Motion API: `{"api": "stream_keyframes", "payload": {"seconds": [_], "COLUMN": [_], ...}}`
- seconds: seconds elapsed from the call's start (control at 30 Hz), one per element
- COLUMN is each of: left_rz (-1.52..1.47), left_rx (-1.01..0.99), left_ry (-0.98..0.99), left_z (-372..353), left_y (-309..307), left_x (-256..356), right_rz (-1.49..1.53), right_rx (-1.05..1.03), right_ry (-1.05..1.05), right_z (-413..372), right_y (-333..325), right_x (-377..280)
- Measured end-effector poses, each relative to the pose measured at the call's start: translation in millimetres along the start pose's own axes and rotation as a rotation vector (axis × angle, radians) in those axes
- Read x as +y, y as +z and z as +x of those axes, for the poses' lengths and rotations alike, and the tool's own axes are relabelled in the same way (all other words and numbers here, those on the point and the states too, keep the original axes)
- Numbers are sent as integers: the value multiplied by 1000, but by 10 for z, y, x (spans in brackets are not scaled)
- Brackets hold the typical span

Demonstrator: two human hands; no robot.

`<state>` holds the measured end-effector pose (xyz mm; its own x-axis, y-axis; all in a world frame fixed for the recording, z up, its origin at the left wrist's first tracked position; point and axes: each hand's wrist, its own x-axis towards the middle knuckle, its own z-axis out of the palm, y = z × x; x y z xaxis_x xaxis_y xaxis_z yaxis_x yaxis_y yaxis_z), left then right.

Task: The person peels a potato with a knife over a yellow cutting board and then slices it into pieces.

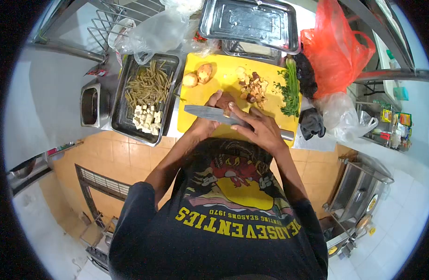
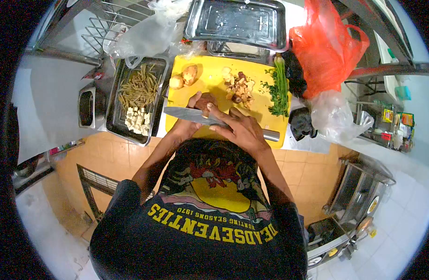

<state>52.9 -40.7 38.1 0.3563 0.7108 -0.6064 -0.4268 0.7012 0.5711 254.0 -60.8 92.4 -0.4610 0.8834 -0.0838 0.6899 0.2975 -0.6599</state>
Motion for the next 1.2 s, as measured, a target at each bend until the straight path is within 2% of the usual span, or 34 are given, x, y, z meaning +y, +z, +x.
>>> {"api": "stream_keyframes", "payload": {"seconds": [0.03,0.07,0.1,0.13,0.17,0.23,0.27,0.3,0.33,0.4,0.43,0.5,0.53,0.6,0.63,0.7,0.73,0.83,0.9,1.0,1.07,1.2], "left_rz": [3,-25,-53,-56,34,132,90,49,53,-6,-10,411,413,77,89,47,49,-18,-17,8,33,-155], "left_rx": [-4,-25,-44,-44,26,98,37,-25,-32,-140,-140,60,119,102,4,-218,-215,94,80,61,54,-19], "left_ry": [0,83,165,165,211,252,160,68,67,248,250,328,220,196,174,156,158,-24,-12,23,42,4], "left_z": [32,90,135,167,199,134,43,-11,37,176,140,21,21,8,20,93,96,62,54,24,22,56], "left_y": [10,15,3,-24,-50,-44,-4,26,4,-61,6,182,187,323,287,101,49,53,89,176,206,174], "left_x": [-16,-52,-82,-109,-140,-86,-12,40,7,-100,-97,-156,-206,-227,-164,-32,-39,10,44,97,75,30], "right_rz": [8,4,61,118,147,117,85,11,10,83,79,284,290,620,553,555,563,543,523,467,471,429], "right_rx": [15,18,70,120,103,57,13,-52,-45,7,3,297,296,40,112,102,98,34,27,61,1,30], "right_ry": [16,13,65,118,185,108,27,86,90,102,100,-17,-21,206,147,196,240,355,394,299,249,303], "right_z": [1,7,18,14,-6,0,-2,-6,-6,30,64,147,160,121,100,74,85,72,71,66,76,74], "right_y": [19,79,151,208,239,84,-3,-80,-60,43,119,233,205,71,92,53,42,29,83,151,72,34], "right_x": [3,18,5,-22,-58,-26,-22,-72,-61,0,32,52,50,63,150,203,200,177,197,206,102,78]}}
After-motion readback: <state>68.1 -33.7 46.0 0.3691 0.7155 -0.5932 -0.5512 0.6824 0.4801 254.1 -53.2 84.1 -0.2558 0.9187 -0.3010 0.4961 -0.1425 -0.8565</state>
